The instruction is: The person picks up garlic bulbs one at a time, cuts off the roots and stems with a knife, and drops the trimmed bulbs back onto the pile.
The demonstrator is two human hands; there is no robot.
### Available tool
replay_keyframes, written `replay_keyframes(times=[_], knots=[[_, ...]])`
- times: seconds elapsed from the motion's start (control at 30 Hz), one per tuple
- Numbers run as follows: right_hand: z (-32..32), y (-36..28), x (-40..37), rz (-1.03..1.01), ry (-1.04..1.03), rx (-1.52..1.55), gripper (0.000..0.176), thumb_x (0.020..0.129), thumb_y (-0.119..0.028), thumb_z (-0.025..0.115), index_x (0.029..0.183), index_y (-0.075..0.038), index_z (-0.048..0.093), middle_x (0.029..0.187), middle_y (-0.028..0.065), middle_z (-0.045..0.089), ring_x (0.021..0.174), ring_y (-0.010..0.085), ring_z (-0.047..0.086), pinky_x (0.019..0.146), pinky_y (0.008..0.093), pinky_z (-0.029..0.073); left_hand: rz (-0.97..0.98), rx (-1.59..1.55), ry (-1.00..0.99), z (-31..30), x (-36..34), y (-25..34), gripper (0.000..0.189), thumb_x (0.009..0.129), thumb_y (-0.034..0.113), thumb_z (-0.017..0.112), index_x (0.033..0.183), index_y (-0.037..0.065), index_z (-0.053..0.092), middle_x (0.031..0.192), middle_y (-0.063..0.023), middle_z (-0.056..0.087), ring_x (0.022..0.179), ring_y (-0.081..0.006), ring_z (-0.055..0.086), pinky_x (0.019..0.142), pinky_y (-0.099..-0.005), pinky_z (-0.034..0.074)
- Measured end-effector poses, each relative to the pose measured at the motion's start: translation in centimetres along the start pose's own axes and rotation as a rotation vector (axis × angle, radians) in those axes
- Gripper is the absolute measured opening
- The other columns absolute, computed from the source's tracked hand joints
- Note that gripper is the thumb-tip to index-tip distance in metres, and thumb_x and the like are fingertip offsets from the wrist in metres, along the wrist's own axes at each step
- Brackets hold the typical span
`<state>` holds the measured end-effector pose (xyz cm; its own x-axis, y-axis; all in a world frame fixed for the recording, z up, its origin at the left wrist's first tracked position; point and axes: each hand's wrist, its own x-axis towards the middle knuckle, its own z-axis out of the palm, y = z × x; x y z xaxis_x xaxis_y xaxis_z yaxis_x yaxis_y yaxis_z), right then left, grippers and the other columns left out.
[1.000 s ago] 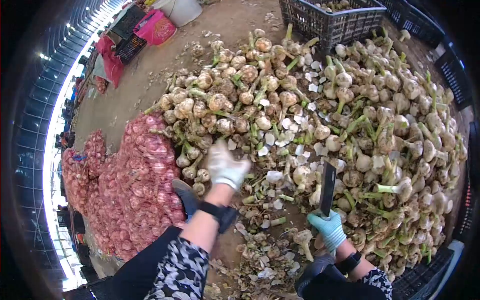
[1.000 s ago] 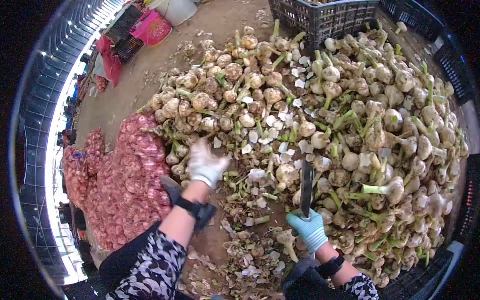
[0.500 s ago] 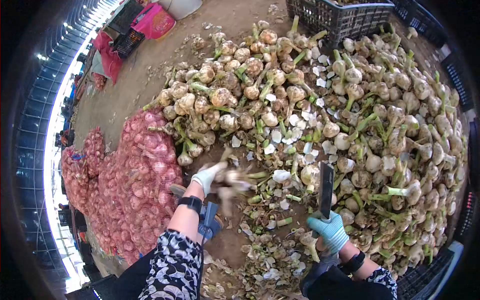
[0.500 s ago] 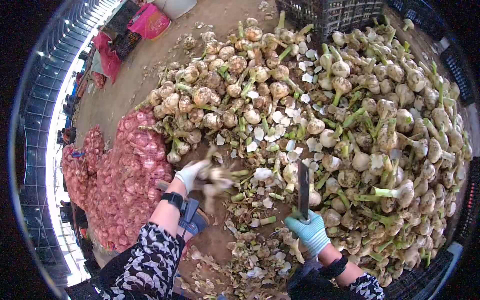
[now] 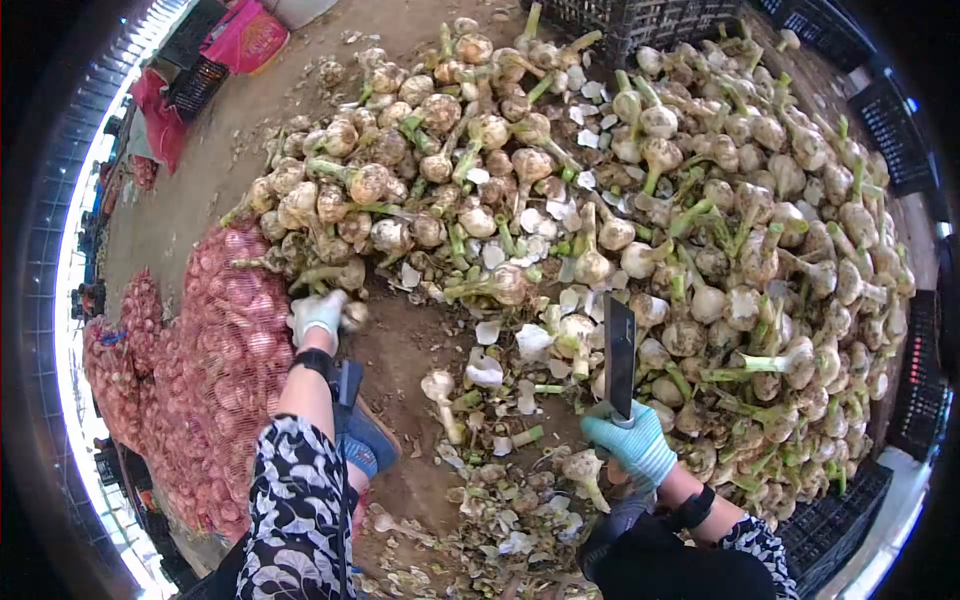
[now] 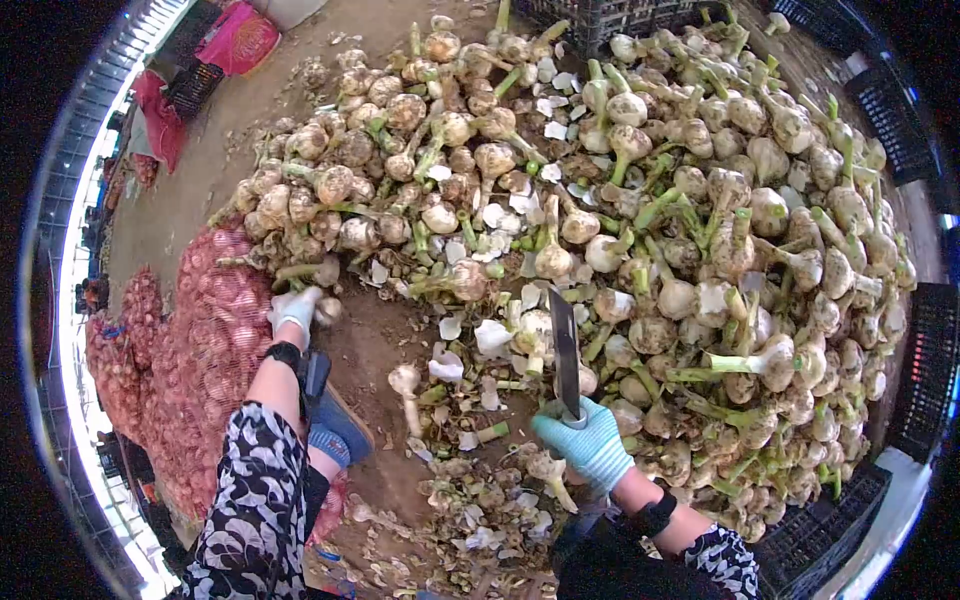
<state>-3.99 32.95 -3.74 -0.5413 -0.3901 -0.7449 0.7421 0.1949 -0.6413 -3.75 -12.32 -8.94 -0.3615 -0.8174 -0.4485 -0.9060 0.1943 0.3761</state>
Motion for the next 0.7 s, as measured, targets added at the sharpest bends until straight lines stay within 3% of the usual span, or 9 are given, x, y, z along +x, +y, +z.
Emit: replay_keyframes(times=[0.07, 0.1, 0.17, 0.23, 0.27, 0.33, 0.47, 0.57, 0.7], knots=[[0.2, 0.0, 0.3, -0.017, 0.013, 0.037, 0.02, 0.078, -0.018, 0.07, 0.088, -0.002, 0.061, 0.07, 0.0013, 0.061, 0.057, 0.0076, 0.055, 0.052, 0.0227, 0.046, 0.012, 0.392, 0.443, 1.5, -2.6, 0.8, 0.055, 0.062, 0.038, 0.072, 0.098, -0.001, 0.06, 0.109, -0.024, 0.057, 0.098, -0.0271, 0.057, 0.083, -0.0388, 0.046], [0.4, 0.3, 0.6, -0.022, 0.011, 0.03, 0.02, 0.078, -0.018, 0.07, 0.088, -0.002, 0.061, 0.071, 0.0015, 0.062, 0.057, 0.0075, 0.055, 0.052, 0.0227, 0.046, 0.173, 0.212, 0.321, 2.3, -2.2, -0.3, 0.041, 0.065, 0.034, 0.071, 0.079, -0.002, 0.058, 0.096, -0.0194, 0.062, 0.088, -0.0225, 0.059, 0.079, -0.0357, 0.047], [0.7, 0.2, 0.7, -0.028, -0.016, 0.021, 0.022, 0.078, -0.019, 0.071, 0.089, -0.003, 0.061, 0.071, 0.0016, 0.062, 0.058, 0.007, 0.056, 0.052, 0.0226, 0.047, 0.14, -0.34, -0.289, 2.1, -7.2, 2.8, 0.036, 0.071, 0.028, 0.068, 0.087, -0.004, 0.063, 0.088, -0.0124, 0.064, 0.084, -0.0166, 0.058, 0.075, -0.0323, 0.047], [0.7, -0.4, 0.2, -0.036, -0.008, 0.033, 0.02, 0.078, -0.017, 0.071, 0.09, -0.002, 0.063, 0.07, 0.0014, 0.061, 0.057, 0.0073, 0.055, 0.051, 0.0229, 0.046, 0.406, -0.022, -0.547, 4.8, -8.3, 2.4, 0.039, 0.076, 0.034, 0.066, 0.094, 0.0, 0.065, 0.088, -0.0093, 0.066, 0.081, -0.0184, 0.06, 0.072, -0.0301, 0.047], [0.5, -0.6, 0.0, -0.04, -0.002, 0.039, 0.018, 0.078, -0.015, 0.07, 0.09, -0.002, 0.065, 0.069, 0.0012, 0.061, 0.057, 0.0075, 0.055, 0.051, 0.0233, 0.046, 0.292, 0.06, -0.631, 3.3, -13.3, 6.5, 0.042, 0.073, 0.041, 0.068, 0.092, 0.003, 0.066, 0.092, -0.0141, 0.066, 0.09, -0.0233, 0.06, 0.074, -0.0321, 0.047], [-0.3, -0.4, -0.1, -0.063, 0.007, 0.042, 0.019, 0.079, -0.015, 0.07, 0.091, -0.002, 0.065, 0.07, 0.0008, 0.061, 0.057, 0.0075, 0.055, 0.052, 0.0231, 0.046, 0.382, 0.353, -0.296, 3.6, -16.2, 10.0, 0.052, 0.069, 0.044, 0.07, 0.098, 0.001, 0.063, 0.107, -0.0138, 0.062, 0.097, -0.0206, 0.056, 0.082, -0.034, 0.046], [-1.6, -0.5, -0.7, -0.095, 0.078, 0.042, 0.019, 0.079, -0.015, 0.07, 0.092, -0.003, 0.065, 0.075, 0.0012, 0.063, 0.061, 0.0072, 0.056, 0.055, 0.0229, 0.047, 1.036, 0.554, 0.213, 10.9, -16.0, 10.2, 0.065, 0.061, 0.037, 0.073, 0.113, 0.005, 0.052, 0.113, -0.0162, 0.053, 0.105, -0.0277, 0.052, 0.089, -0.035, 0.046], [-2.1, -0.6, -1.1, -0.125, 0.099, 0.018, 0.018, 0.077, -0.015, 0.071, 0.088, -0.003, 0.063, 0.074, -0.0006, 0.062, 0.065, 0.0056, 0.054, 0.059, 0.022, 0.045, 0.776, 0.595, 0.112, 14.5, -14.5, 11.7, 0.062, 0.055, 0.031, 0.074, 0.106, 0.002, 0.054, 0.11, -0.0186, 0.054, 0.1, -0.0315, 0.056, 0.088, -0.0347, 0.047], [-3.8, -1.7, -1.9, -0.271, 0.132, -0.207, 0.021, 0.074, -0.017, 0.073, 0.086, -0.004, 0.063, 0.072, 0.0013, 0.062, 0.067, 0.0068, 0.055, 0.062, 0.0251, 0.047, 0.78, -0.192, -0.393, 12.0, -17.6, 11.3, 0.065, 0.06, 0.022, 0.077, 0.112, -0.005, 0.05, 0.106, -0.015, 0.059, 0.099, -0.0186, 0.056, 0.087, -0.0306, 0.047]])
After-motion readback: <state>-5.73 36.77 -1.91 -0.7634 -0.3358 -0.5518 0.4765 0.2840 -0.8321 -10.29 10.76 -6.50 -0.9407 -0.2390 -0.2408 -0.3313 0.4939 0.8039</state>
